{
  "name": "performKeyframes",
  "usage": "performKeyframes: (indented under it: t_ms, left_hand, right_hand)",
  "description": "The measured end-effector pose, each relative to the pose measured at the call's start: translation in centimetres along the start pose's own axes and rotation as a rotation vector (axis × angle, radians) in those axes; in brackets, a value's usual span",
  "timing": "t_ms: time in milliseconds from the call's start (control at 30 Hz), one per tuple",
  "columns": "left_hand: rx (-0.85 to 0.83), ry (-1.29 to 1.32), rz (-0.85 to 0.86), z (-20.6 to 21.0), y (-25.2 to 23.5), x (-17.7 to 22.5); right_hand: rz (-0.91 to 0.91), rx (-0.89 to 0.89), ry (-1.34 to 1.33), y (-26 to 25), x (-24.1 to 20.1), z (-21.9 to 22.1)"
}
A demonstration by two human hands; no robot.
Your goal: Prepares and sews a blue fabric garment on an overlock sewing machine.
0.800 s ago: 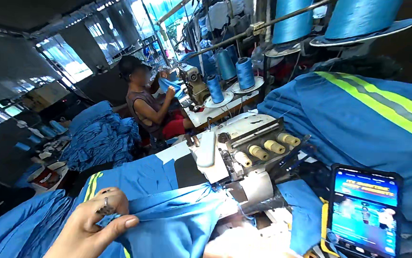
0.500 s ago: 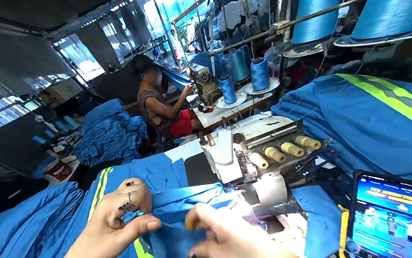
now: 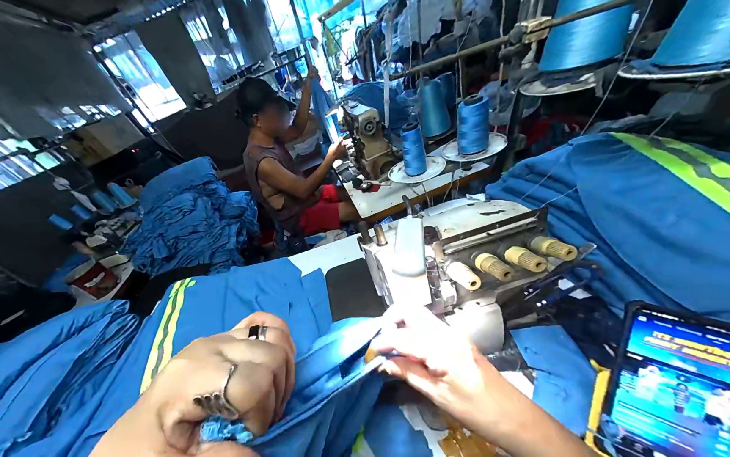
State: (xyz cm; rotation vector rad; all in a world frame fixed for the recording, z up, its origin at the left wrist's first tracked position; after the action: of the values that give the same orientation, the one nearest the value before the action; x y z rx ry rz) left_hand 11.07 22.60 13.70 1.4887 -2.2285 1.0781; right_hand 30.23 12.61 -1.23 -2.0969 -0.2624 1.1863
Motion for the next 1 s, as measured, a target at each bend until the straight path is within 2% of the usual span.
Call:
performKeyframes:
  t_ms: [67, 133, 267, 367, 433, 567, 667, 800, 1000]
  left_hand:
    - [-0.040, 0.005, 0.011, 0.0, -1.5, 0.1]
    - [-0.059, -0.042, -0.046, -0.1, -2.3, -0.7]
    - [-0.150, -0.432, -0.315, -0.2, -1.9, -6.5]
    - [-0.171, -0.392, -0.501, 0.1, -1.4, -11.4]
    - [-0.101, -0.289, -0.488, 0.1, -2.0, -12.6]
    - [-0.007, -0.177, -0.397, 0.1, -3.7, -11.3]
    - [-0.071, -0.326, -0.320, 1.7, -4.4, -9.5]
    - [-0.147, -0.466, -0.307, 5.1, -4.7, -8.8]
    - [-0.108, -0.602, -0.280, 8.5, -4.5, -9.2]
  right_hand:
    - [-0.051, -0.084, -0.124, 0.9, -1.2, -0.4]
    - [-0.028, -0.155, -0.195, 2.8, -2.6, -1.6]
    - [0.286, -0.190, -0.304, 8.4, -2.5, -3.8]
    - [0.420, -0.132, -0.301, 10.8, -0.9, -3.5]
    - [0.427, -0.078, -0.337, 10.4, -0.1, -2.9]
    - [0.385, 0.023, -0.438, 9.0, 1.2, -1.7]
    - [0.381, 0.045, -0.436, 9.0, 1.8, -1.4]
    - [0.372, 0.079, -0.434, 9.6, 2.2, -1.2]
    - [0.339, 0.112, -0.334, 9.9, 2.4, -1.0]
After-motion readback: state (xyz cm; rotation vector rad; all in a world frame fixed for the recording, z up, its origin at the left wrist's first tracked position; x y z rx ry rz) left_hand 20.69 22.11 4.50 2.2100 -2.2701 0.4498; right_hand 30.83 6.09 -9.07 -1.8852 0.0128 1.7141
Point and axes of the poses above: each hand's wrist, its own y-axis away from the middle knuckle, its own z-axis out of the palm, x = y × z, the point moved 5 cm from there along -y, towards the middle knuckle, and after that the axes turned 4 degrees about -y, right-handed, at the moved point
